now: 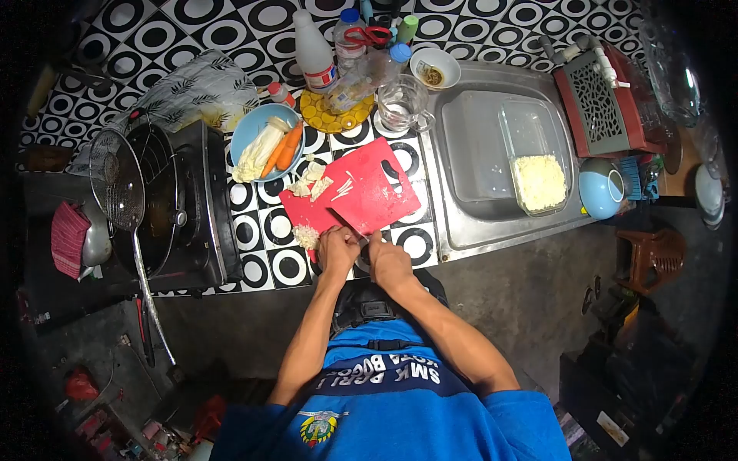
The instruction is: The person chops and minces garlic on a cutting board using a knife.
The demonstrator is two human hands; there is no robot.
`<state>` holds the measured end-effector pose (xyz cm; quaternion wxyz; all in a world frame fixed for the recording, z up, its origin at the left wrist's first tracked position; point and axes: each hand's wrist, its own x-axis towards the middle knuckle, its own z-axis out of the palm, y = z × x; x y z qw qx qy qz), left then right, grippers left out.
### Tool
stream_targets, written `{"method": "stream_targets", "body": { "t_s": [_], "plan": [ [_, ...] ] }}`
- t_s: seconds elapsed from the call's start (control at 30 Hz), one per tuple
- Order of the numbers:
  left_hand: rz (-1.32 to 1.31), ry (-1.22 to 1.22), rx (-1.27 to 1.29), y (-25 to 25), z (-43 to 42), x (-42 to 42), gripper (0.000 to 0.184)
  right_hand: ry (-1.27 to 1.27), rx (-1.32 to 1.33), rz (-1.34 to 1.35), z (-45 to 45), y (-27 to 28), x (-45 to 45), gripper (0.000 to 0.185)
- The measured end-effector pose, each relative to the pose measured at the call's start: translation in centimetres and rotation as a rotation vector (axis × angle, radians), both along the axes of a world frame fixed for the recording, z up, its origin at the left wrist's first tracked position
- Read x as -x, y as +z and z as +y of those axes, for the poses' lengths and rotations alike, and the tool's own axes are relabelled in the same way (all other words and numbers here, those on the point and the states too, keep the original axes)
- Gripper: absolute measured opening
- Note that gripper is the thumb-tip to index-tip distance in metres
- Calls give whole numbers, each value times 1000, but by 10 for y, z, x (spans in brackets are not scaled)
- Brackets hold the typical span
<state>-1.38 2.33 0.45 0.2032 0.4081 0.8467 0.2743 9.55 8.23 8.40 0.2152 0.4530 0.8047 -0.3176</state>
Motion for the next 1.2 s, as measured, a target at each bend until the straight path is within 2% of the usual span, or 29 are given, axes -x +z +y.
{"method": "stream_targets", "body": {
  "t_s": [0.07, 0.17, 0.4, 0.47, 0.6, 0.7, 0.87, 1.1, 1.2],
  "plan": [
    [-1, 0, 5, -1, -1, 0, 8, -13, -12, 6, -7, -21, -5, 40],
    [-39, -23, -15, 4, -2, 1, 7, -11, -25, 61, -1, -23, 1, 38],
    [26, -11, -44, -1, -4, -3, 5, -28, -11, 55, 1, 2, 4, 36],
    [18, -20, -53, -2, -5, -3, 5, -33, -32, 70, -7, -19, -1, 35],
    [-10, -3, -14, 1, -6, -4, 5, -44, -55, 191, -2, -26, 5, 34],
    [-30, 19, -35, 0, -2, -8, 5, -32, 3, 204, 13, -13, 9, 36],
    [-30, 22, -14, 1, -3, -8, 6, -42, -38, 128, -10, -31, -9, 50],
    [0, -36, 6, 5, -3, -6, 8, -4, -48, 135, 11, -23, 6, 54],
    [-21, -20, 14, 4, -4, -7, 8, -49, 19, 93, 8, -10, 2, 48]
  ]
}}
